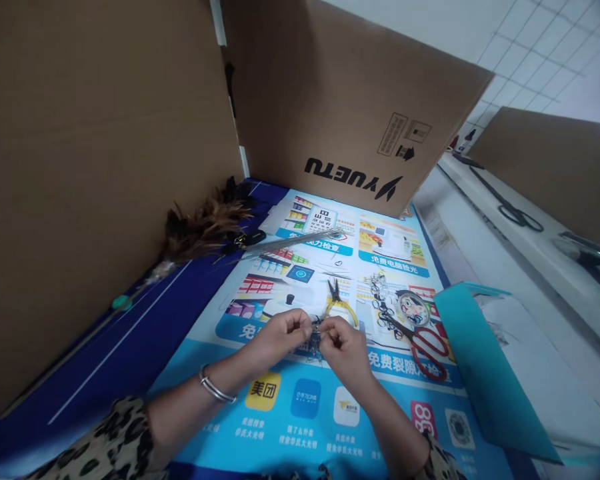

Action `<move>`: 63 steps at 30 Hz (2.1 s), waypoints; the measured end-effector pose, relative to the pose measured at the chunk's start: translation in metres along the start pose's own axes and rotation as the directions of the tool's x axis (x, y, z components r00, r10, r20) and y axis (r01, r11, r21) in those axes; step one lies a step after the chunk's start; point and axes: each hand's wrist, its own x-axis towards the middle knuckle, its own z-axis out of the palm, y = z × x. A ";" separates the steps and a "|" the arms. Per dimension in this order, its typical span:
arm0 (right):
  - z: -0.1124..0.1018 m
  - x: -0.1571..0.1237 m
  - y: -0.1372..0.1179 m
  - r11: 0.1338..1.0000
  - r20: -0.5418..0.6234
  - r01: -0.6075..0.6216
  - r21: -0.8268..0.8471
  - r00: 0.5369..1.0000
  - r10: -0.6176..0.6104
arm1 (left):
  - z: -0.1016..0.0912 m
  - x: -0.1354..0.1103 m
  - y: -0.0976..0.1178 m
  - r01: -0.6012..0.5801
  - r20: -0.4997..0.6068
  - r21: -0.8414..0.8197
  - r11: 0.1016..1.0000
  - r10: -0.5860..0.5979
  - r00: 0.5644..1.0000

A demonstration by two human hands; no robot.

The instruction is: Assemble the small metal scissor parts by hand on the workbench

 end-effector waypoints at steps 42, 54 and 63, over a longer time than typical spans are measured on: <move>0.005 -0.003 -0.003 0.613 0.178 -0.300 0.731 0.951 0.253 | 0.006 0.005 -0.009 -0.055 -0.019 0.031 0.998 0.056 0.998; 0.008 -0.008 -0.011 0.616 0.146 -0.307 0.726 0.943 0.298 | 0.019 0.001 -0.002 -0.001 0.065 -0.235 0.972 0.017 0.998; -0.005 0.001 -0.017 0.499 0.223 -0.296 0.814 0.954 0.201 | 0.012 0.000 -0.004 -0.069 -0.040 -0.278 0.958 0.061 0.997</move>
